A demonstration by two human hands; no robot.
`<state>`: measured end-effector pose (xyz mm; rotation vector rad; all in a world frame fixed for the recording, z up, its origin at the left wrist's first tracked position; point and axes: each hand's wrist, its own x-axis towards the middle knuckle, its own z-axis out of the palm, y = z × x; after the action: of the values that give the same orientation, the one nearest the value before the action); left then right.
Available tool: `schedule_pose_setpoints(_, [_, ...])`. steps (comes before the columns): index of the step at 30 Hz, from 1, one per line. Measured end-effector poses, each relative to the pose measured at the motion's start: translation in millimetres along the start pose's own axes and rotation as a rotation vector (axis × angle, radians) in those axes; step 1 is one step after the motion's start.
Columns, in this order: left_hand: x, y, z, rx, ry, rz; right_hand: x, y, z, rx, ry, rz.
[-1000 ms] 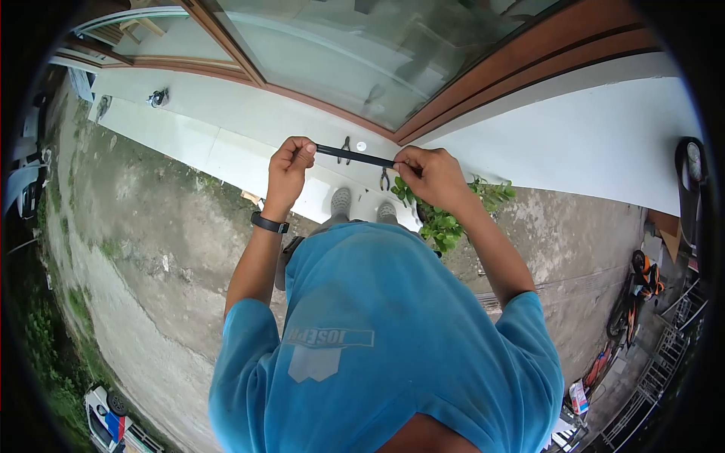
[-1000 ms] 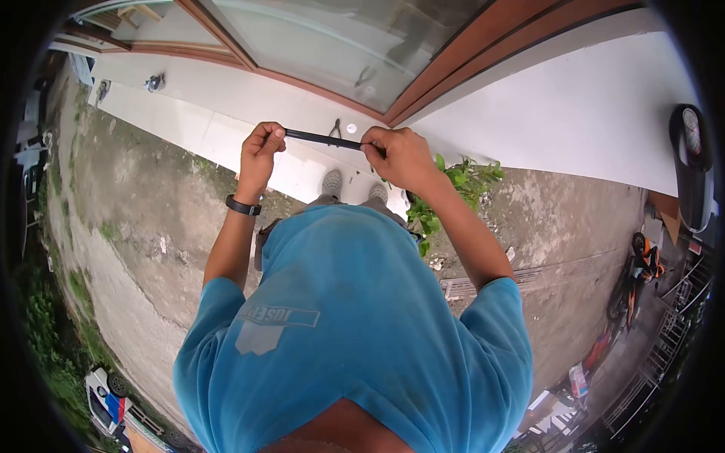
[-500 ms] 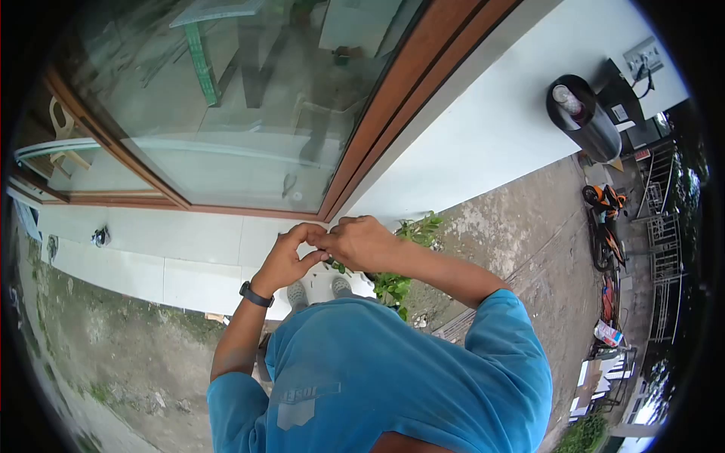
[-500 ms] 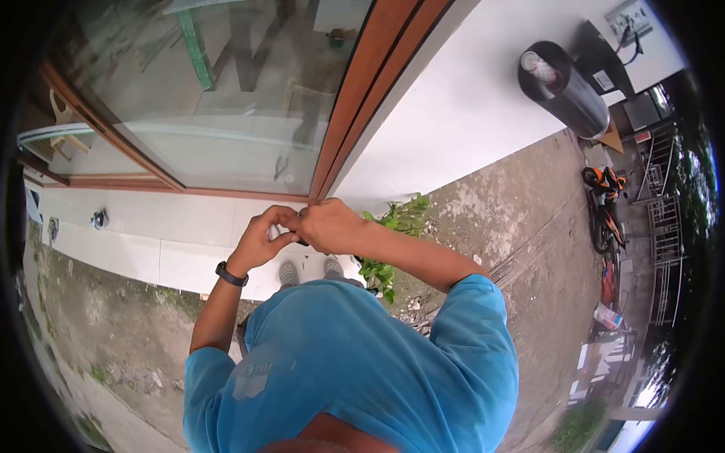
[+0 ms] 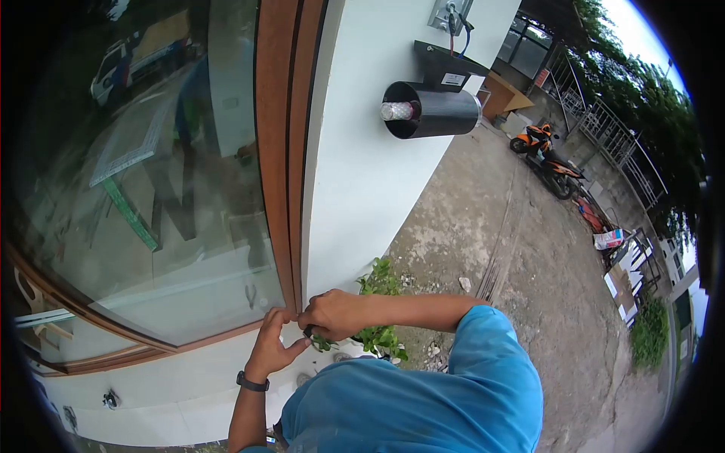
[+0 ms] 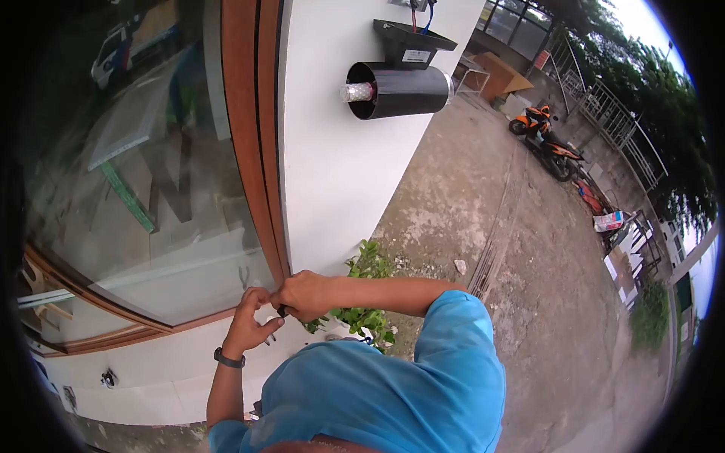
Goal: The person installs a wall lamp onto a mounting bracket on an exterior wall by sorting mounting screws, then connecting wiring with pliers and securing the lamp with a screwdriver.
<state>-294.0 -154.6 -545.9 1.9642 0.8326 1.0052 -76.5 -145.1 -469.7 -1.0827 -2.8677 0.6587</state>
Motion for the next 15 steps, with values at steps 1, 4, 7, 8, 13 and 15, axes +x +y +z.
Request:
schedule_pose_setpoints(1, [3, 10, -1, -0.048, 0.036, -0.043, 1, -2, 0, 0.002, 0.002, 0.007])
schedule_pose_setpoints(4, [4, -4, 2, -0.162, -0.027, -0.079, 4, -9, -4, -0.032, 0.002, 0.016])
schedule_pose_setpoints(7, [0, -8, -5, -0.184, -0.078, -0.167, 9, -5, 0, -0.057, 0.005, 0.005])
schedule_pose_setpoints(8, [-1, -9, -8, -0.129, -0.061, -0.151, 9, -4, -1, -0.073, -0.006, 0.011])
schedule_pose_setpoints(13, [-8, -11, -29, 0.003, 0.043, -0.174, 13, 1, -16, -0.037, -0.045, 0.103])
schedule_pose_setpoints(15, [-21, -5, -36, 0.070, 0.101, -0.104, 14, 4, -7, 0.014, -0.038, 0.096])
